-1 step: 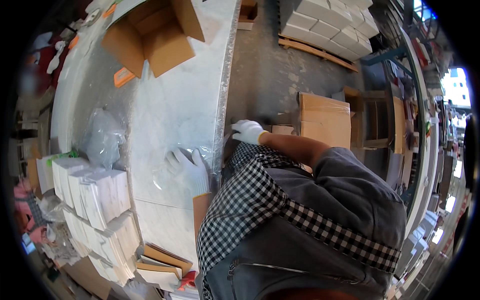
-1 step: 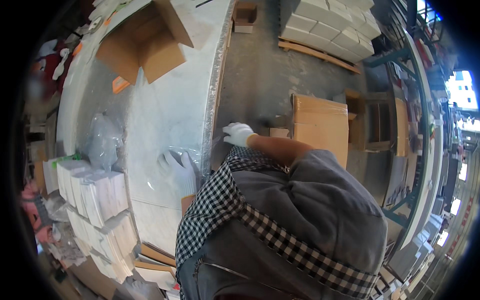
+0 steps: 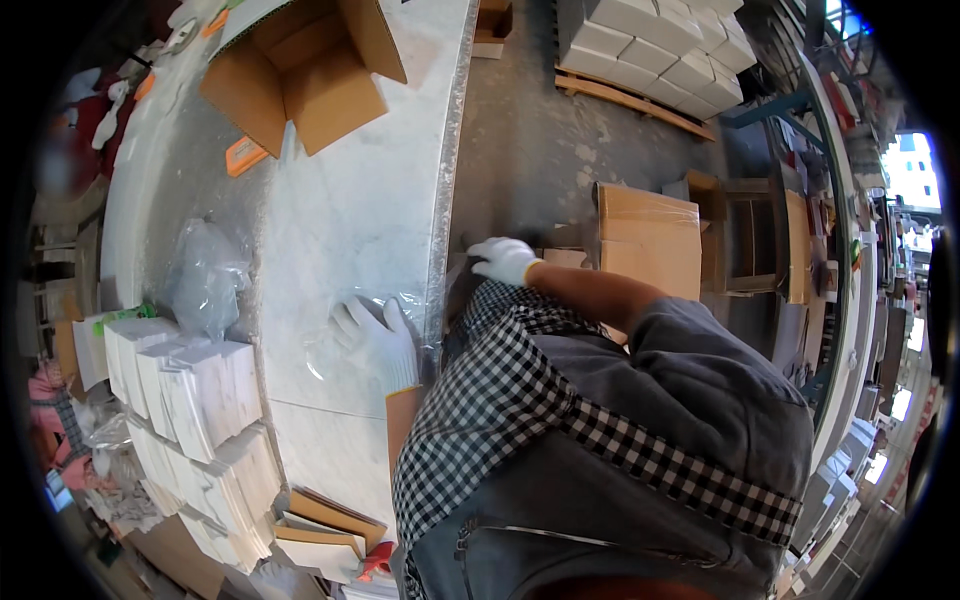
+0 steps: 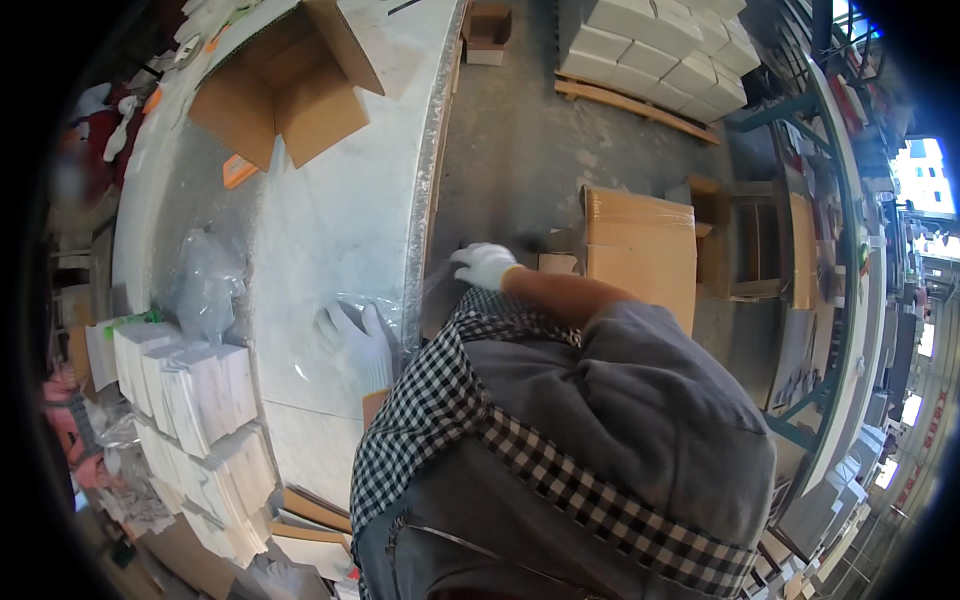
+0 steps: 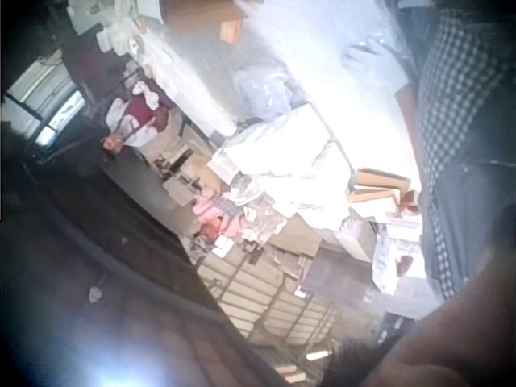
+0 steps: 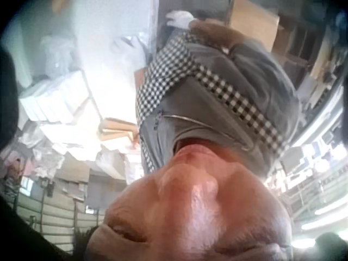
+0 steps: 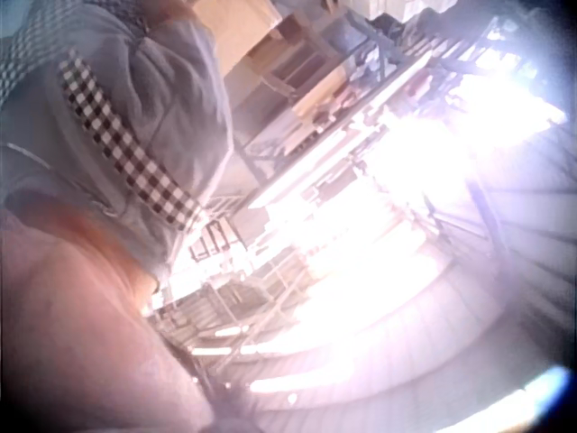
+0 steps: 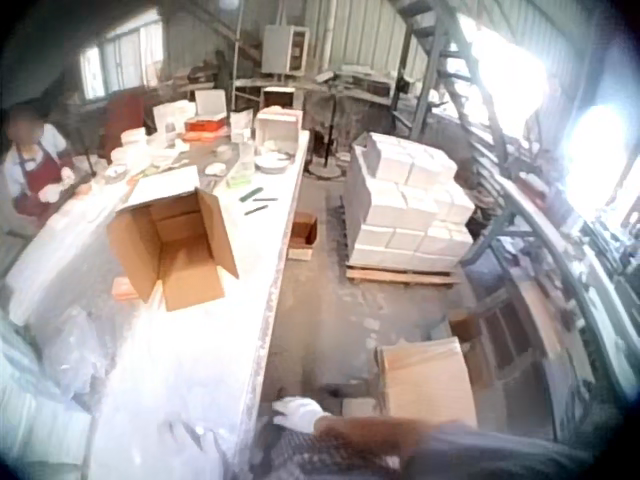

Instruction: The person wipes white rectangular blocks with an orange sponge, then wraps them in plastic film and places them into a cardboard box. The person also uses a tape dispenser to seal the box and stacks the finished packages on a nearby pallet.

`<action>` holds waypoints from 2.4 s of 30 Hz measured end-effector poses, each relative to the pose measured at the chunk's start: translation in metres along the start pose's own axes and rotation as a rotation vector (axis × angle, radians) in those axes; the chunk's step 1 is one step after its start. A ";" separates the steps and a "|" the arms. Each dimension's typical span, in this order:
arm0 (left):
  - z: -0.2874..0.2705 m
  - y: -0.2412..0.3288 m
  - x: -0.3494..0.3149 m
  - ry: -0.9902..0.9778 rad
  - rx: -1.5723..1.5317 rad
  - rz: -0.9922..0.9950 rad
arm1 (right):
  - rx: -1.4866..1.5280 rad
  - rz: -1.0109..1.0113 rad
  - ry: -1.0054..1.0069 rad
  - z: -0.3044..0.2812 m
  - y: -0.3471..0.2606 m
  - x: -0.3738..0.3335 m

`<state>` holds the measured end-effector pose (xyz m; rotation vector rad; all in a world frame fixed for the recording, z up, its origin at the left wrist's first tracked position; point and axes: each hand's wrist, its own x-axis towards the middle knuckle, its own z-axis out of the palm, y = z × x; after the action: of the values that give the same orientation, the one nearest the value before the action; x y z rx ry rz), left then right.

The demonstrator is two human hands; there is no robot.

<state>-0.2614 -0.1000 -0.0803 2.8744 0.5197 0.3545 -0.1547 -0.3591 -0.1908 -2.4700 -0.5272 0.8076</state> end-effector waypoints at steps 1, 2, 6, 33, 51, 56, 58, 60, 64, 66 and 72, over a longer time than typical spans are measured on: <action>-0.001 0.002 0.001 -0.026 0.021 0.017 | -0.001 0.046 0.030 0.004 0.023 -0.009; -0.007 0.008 0.003 -0.050 0.062 0.016 | 0.003 0.071 0.044 0.008 0.043 -0.012; -0.007 0.003 0.000 -0.091 0.036 -0.034 | 0.175 0.083 0.339 -0.037 0.022 -0.036; -0.019 0.029 -0.040 0.171 -0.064 -0.084 | -0.030 -0.722 -0.229 -0.010 -0.276 0.133; 0.012 0.033 -0.023 0.195 0.055 -0.249 | -0.173 -1.086 -0.058 -0.083 -0.254 0.088; 0.008 0.030 -0.023 0.112 -0.093 -0.284 | -0.035 -1.311 -0.211 -0.065 -0.167 0.049; -0.003 0.030 -0.022 0.061 -0.080 -0.252 | -0.206 -1.245 -0.107 -0.078 -0.160 0.051; -0.016 0.033 -0.018 0.016 -0.030 -0.211 | -0.309 -1.186 -0.005 -0.089 -0.158 0.052; -0.015 0.028 -0.016 -0.045 0.036 -0.181 | -0.308 -1.261 0.257 -0.098 -0.176 0.055; -0.017 0.025 -0.014 -0.057 0.049 -0.159 | -0.289 -1.299 0.357 -0.093 -0.195 0.065; -0.025 0.013 -0.008 -0.201 0.071 -0.092 | -0.170 -1.068 0.197 -0.050 -0.263 0.158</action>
<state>-0.2716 -0.1115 -0.0549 2.8974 0.6349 0.0318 -0.0590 -0.0847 -0.0799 -1.9093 -1.6554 0.0755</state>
